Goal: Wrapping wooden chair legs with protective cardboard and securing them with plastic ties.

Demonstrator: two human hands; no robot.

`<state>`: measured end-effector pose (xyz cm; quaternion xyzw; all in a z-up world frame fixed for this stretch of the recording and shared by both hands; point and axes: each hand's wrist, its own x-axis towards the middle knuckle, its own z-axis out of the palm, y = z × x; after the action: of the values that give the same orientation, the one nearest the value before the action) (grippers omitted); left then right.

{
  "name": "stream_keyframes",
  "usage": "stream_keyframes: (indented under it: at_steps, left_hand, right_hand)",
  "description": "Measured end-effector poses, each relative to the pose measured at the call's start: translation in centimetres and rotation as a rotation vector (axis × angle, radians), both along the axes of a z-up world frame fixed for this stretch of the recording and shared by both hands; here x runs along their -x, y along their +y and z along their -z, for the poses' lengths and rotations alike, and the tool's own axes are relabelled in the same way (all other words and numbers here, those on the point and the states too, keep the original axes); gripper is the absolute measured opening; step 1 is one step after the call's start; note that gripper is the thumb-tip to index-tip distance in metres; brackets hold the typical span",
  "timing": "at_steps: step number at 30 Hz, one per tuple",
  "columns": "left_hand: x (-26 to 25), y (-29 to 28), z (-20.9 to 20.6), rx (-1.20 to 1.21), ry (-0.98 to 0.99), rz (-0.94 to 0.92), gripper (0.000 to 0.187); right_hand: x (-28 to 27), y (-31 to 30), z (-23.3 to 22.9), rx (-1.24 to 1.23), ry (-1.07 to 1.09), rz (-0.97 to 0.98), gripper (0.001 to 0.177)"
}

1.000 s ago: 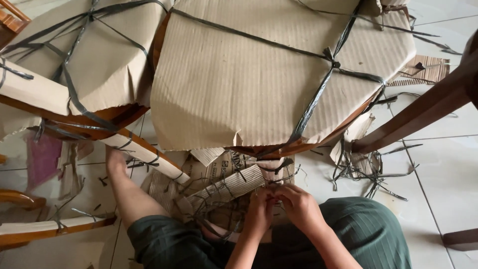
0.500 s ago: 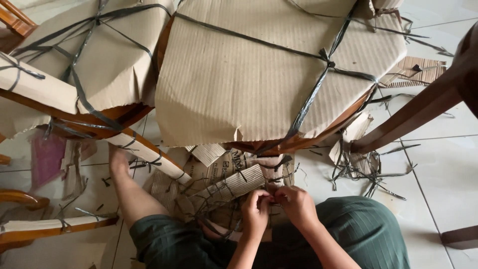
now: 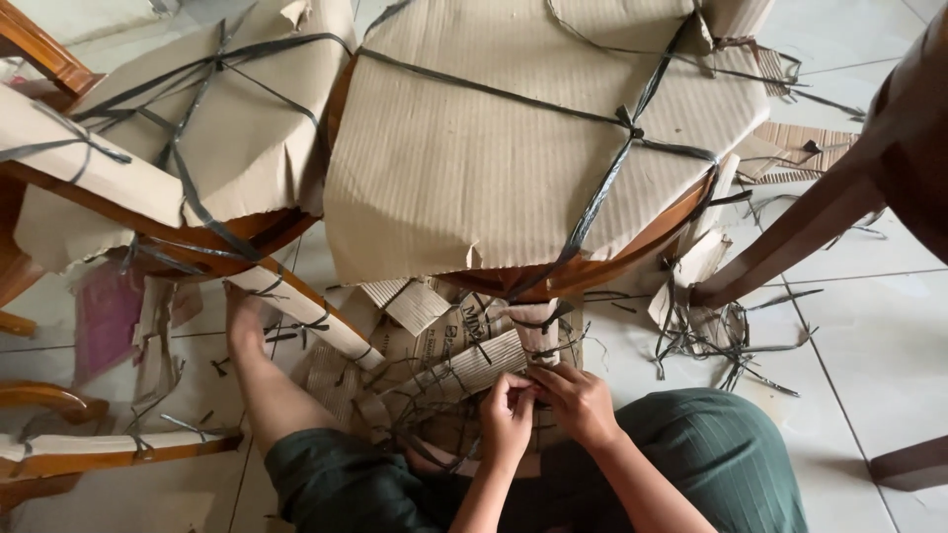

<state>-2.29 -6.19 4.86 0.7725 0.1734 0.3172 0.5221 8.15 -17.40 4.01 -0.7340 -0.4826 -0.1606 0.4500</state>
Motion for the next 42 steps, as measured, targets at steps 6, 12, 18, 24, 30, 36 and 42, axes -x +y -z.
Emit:
stream_keyframes:
  at_steps: [6, 12, 18, 24, 30, 36, 42]
  left_hand:
    - [0.4, 0.1, -0.5, -0.097, -0.048, 0.074, 0.005]
    - [0.9, -0.1, -0.9, -0.169, -0.051, 0.111, 0.01]
    - [0.9, 0.1, -1.5, -0.195, -0.125, 0.172, 0.018]
    - [1.2, 0.1, -2.0, -0.236, -0.039, 0.198, 0.018]
    - [1.3, 0.1, -2.7, -0.237, -0.051, 0.208, 0.017]
    - [1.3, 0.3, -2.4, -0.208, -0.078, 0.221, 0.019]
    - [1.4, 0.4, -2.4, -0.203, -0.047, 0.232, 0.019]
  right_hand:
    - [0.0, -0.5, 0.9, 0.071, 0.008, 0.042, 0.026]
    - [0.3, -0.8, 1.7, 0.164, -0.002, 0.178, 0.015]
    - [1.0, -0.6, -0.5, 0.125, -0.035, 0.22, 0.004]
    - [0.6, -0.7, -1.8, 0.094, -0.145, 0.08, 0.009]
    - [0.0, -0.4, -2.5, 0.068, -0.117, -0.083, 0.011]
    - [-0.2, -0.5, -1.5, 0.173, -0.038, -0.135, 0.015]
    - [0.5, -0.7, -2.0, 0.193, -0.081, -0.04, 0.032]
